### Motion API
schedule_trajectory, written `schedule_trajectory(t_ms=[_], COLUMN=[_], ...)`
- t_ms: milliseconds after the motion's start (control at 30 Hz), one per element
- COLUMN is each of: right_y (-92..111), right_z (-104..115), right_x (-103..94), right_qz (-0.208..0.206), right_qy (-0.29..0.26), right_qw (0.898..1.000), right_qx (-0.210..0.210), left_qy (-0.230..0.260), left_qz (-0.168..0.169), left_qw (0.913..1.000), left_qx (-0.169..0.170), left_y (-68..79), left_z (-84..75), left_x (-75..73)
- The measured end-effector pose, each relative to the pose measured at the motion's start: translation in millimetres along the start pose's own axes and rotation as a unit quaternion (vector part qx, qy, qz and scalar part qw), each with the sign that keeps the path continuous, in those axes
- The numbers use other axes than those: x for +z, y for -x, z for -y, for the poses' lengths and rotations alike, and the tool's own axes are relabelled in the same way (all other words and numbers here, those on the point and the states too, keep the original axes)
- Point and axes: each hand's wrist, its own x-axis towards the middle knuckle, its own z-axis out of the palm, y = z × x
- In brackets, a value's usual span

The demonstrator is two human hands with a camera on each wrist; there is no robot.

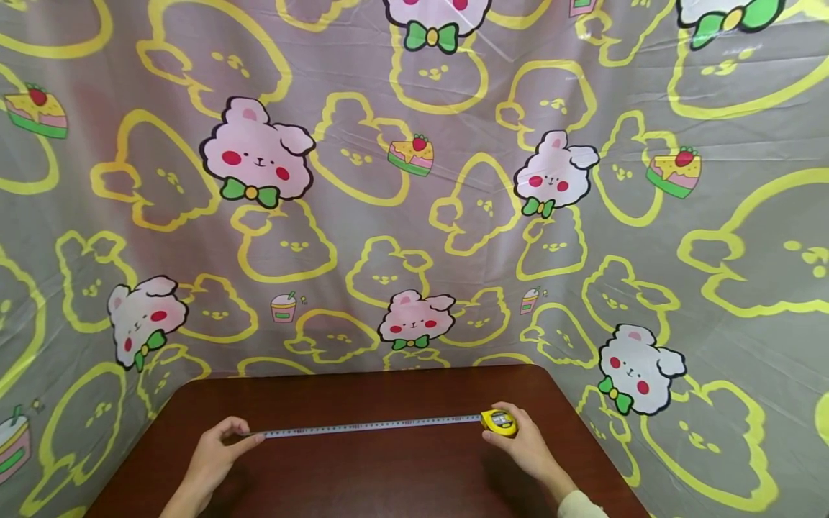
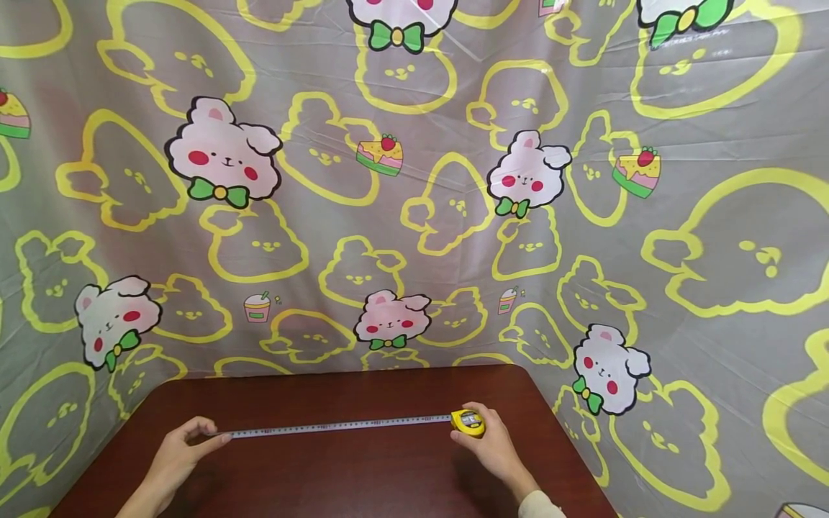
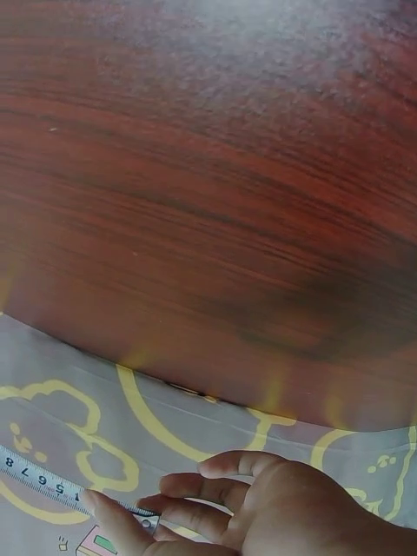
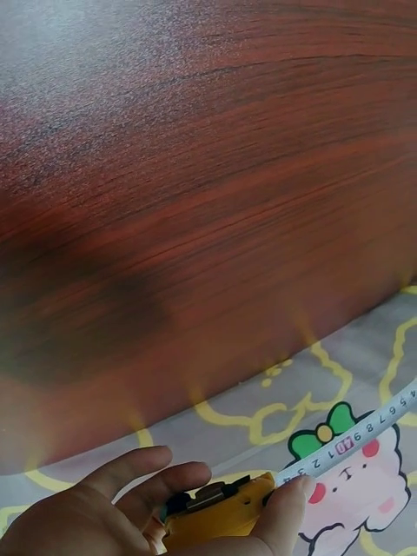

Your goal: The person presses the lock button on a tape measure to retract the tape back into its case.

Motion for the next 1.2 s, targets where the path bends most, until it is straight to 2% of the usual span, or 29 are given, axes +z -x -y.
schedule_trajectory(t_ms=[900, 1200], right_y=[0.9, -0.2], right_z=[7.0, 5.1], right_x=[19.4, 27.4], right_qz=[0.011, 0.016], right_qy=[-0.01, -0.017], right_qw=[1.0, 1.0], right_qx=[-0.006, -0.015], left_qy=[0.016, 0.018], left_qz=[0.004, 0.003], left_qw=[0.9998, 0.9998], left_qx=[-0.013, -0.006], left_y=[-0.7, 1.0], left_z=[-4.2, -5.7], left_x=[9.5, 12.3])
